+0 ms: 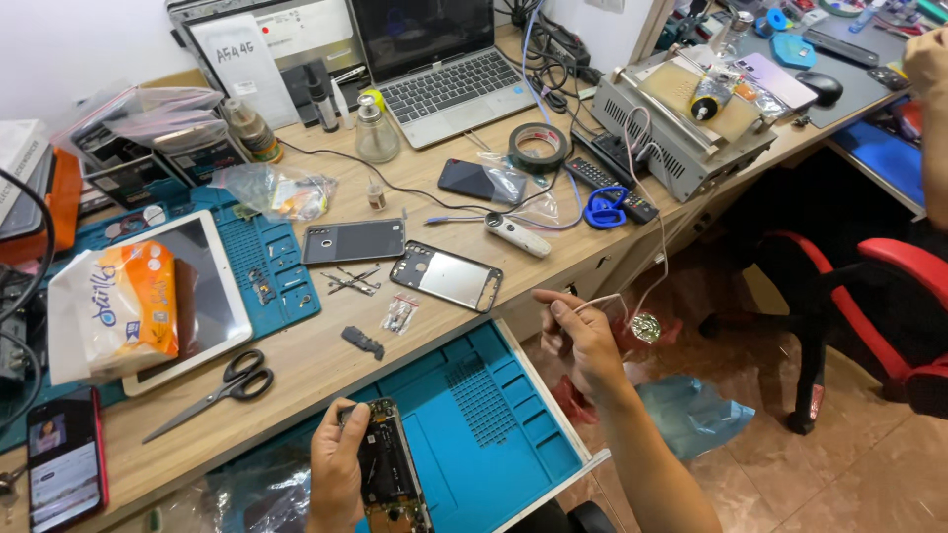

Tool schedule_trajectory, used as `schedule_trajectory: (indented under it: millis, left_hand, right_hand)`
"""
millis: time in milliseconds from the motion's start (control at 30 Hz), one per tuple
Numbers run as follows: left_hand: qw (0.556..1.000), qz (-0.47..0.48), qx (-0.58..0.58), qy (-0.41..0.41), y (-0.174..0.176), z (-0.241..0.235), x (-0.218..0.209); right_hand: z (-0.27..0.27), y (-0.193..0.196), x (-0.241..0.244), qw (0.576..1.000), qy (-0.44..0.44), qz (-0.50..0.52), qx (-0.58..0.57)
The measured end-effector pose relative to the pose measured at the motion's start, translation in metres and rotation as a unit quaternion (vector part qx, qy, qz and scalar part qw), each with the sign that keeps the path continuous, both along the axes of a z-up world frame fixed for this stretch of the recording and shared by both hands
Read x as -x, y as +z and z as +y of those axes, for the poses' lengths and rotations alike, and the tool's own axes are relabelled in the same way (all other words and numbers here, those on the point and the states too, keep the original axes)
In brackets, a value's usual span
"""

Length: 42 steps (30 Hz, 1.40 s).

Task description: The person works on a disassembled smartphone, using a plastic pry tool to separate and reposition internal components. They then connect a charging cable to the device to test its functionality.

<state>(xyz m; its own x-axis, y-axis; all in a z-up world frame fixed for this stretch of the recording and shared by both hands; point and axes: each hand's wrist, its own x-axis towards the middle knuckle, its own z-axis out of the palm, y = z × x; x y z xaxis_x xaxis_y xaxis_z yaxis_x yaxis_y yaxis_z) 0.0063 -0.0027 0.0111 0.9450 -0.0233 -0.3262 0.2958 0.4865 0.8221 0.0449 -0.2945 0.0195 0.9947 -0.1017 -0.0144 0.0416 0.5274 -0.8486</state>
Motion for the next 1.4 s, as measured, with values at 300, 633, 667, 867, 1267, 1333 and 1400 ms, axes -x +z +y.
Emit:
schedule_trajectory:
  millis: [300, 633, 667, 867, 1267, 1333, 1400]
  left_hand:
    - [0.999, 0.013, -0.04, -0.005, -0.009, -0.007, -0.005]
    - [0.92, -0.232, -0.305, -0.078, 0.008, 0.007, 0.01]
    - [0.921, -0.227, -0.308, -0.071, 0.008, 0.009, 0.011]
    - [0.888, -0.3, -0.343, -0.066, 0.007, 0.012, 0.013]
    - [0.822, -0.387, -0.413, -0.069, 0.007, 0.01, 0.012]
    - [0.814, -0.391, -0.424, -0.071, 0.006, 0.01, 0.012]
    - [0.813, -0.39, -0.426, -0.075, 0.005, 0.01, 0.012]
  right_hand:
    - [0.027, 0.024, -0.001, 0.957, 0.127, -0.1, 0.239]
    - [0.099, 0.055, -0.013, 0.947, 0.205, -0.145, 0.202]
    - [0.104, 0.053, -0.012, 0.946, 0.213, -0.145, 0.199]
    - [0.116, 0.055, -0.004, 0.924, 0.3, -0.146, 0.188]
    - [0.119, 0.058, 0.003, 0.908, 0.278, -0.135, 0.283]
    - [0.12, 0.06, 0.003, 0.895, 0.275, -0.141, 0.321]
    - [0.119, 0.062, 0.002, 0.889, 0.276, -0.157, 0.33]
